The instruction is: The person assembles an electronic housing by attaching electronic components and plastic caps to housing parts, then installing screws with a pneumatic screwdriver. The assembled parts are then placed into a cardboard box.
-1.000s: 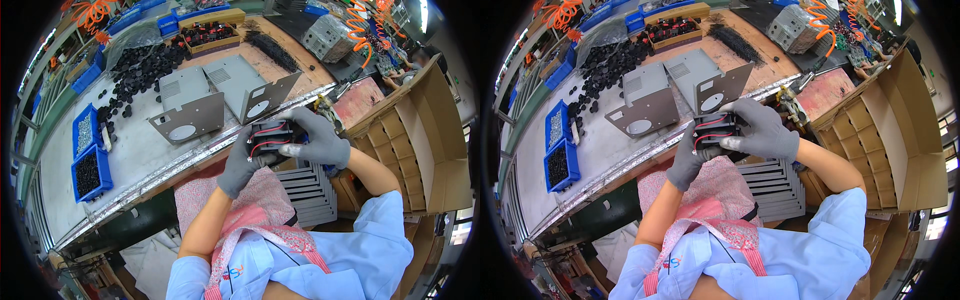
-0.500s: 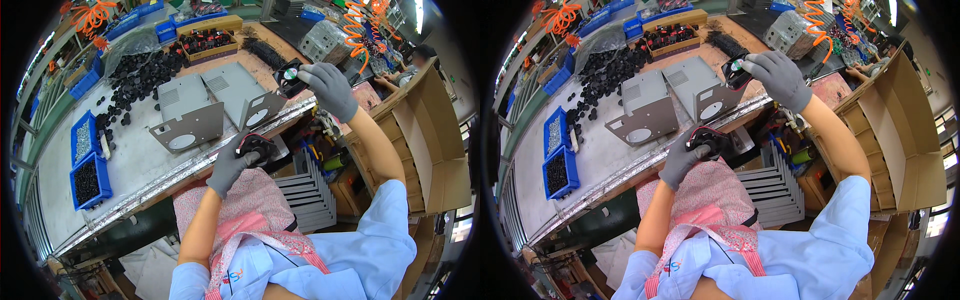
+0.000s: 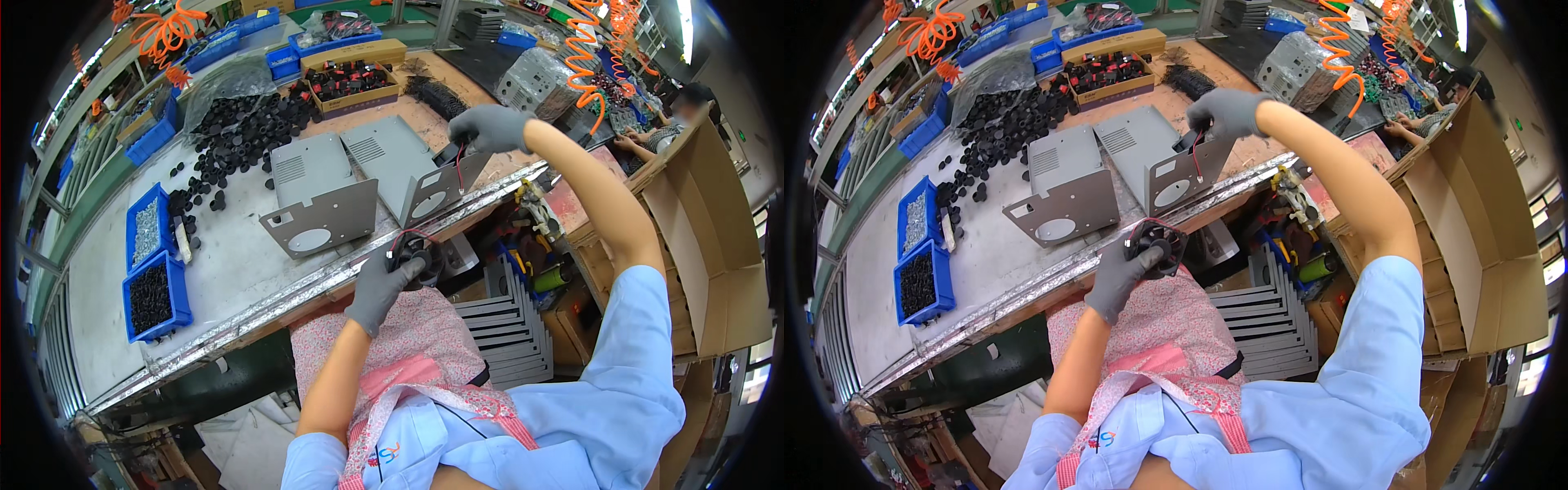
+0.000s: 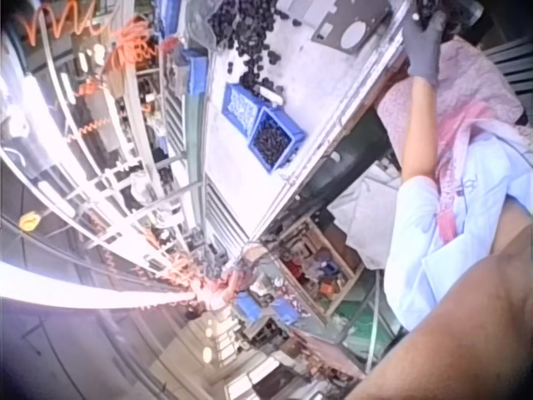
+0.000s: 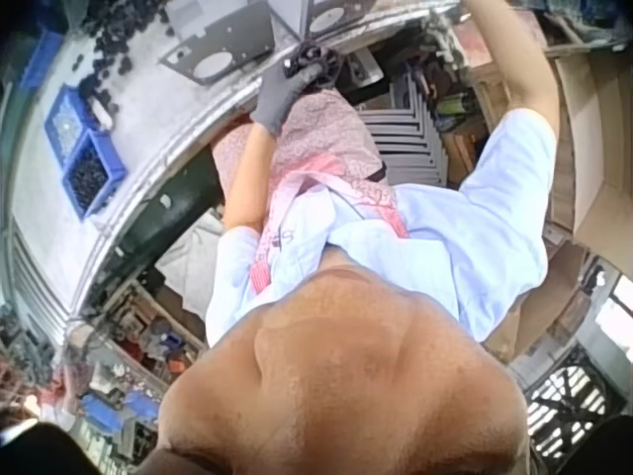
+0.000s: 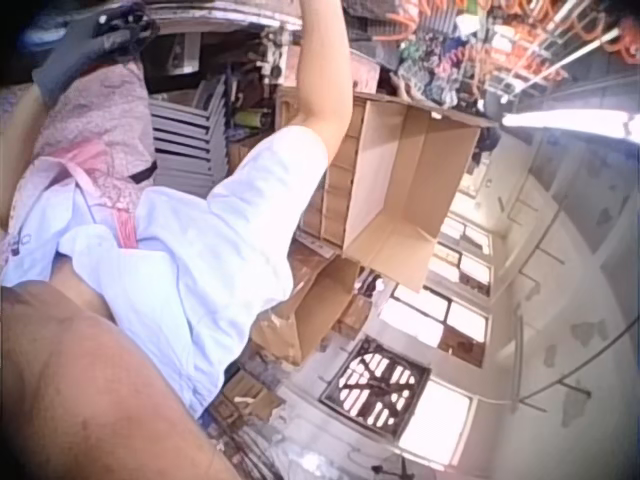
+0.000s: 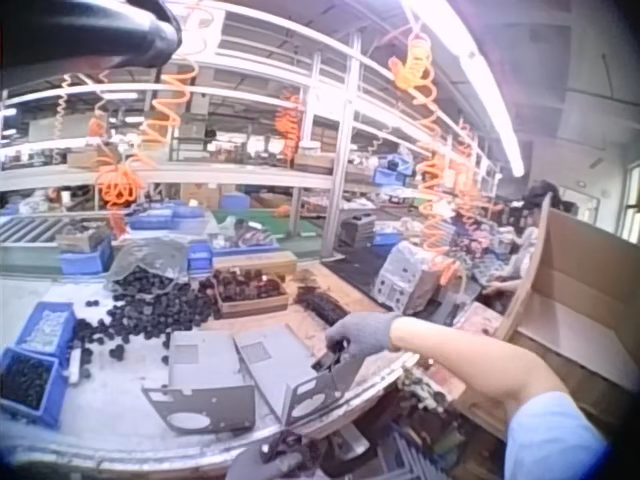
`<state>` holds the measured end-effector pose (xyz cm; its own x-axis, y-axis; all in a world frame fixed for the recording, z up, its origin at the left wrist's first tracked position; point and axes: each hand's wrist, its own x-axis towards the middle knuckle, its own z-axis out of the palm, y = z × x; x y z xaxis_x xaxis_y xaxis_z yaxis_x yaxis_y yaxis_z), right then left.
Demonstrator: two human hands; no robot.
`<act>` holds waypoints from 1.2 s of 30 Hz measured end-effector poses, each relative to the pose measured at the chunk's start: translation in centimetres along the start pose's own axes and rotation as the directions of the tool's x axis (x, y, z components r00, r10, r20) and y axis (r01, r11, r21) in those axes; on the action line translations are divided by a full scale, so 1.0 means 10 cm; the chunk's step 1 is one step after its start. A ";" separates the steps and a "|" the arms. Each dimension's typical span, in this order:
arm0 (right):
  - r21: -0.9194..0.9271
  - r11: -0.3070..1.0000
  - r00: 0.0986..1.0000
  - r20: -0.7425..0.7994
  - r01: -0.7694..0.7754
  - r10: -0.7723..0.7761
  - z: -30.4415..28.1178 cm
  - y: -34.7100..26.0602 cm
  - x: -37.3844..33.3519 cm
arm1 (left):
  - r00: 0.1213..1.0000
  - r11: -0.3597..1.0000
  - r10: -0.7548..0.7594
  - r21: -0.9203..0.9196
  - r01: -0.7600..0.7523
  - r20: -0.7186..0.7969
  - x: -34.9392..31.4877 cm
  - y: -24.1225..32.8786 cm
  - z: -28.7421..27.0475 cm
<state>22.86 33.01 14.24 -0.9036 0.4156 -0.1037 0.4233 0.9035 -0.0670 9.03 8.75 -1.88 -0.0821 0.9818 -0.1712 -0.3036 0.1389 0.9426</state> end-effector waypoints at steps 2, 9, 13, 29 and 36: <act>0.214 0.958 0.943 0.312 -0.189 0.116 -0.10 -0.04 0.12 | 1.000 0.998 0.010 -0.061 -0.012 -0.023 -0.10 -0.03 0.00; 0.318 0.931 0.841 0.541 -0.178 -0.024 0.20 -0.07 0.42 | 0.998 0.995 0.011 -0.103 -0.018 -0.065 -0.33 -0.04 -0.10; 0.335 0.905 0.796 0.605 -0.264 0.008 0.20 -0.11 0.38 | 0.971 0.994 0.084 -0.048 -0.097 -0.224 -0.38 0.18 -0.11; 0.243 0.927 0.958 -0.101 0.285 -0.268 0.16 -1.50 -0.20 | 0.889 0.933 0.343 0.002 -0.360 -0.303 -0.49 0.60 -0.17; -0.556 0.752 0.549 -0.527 0.356 -0.649 0.00 -1.61 0.15 | 0.836 0.808 0.444 -0.260 -0.529 -0.321 -0.66 0.91 -0.37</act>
<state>14.68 19.06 15.20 -0.8052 -0.3035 0.5095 -0.0399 0.8849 0.4641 3.32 3.01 6.75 -0.5080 0.8415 0.1838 -0.4486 -0.4406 0.7776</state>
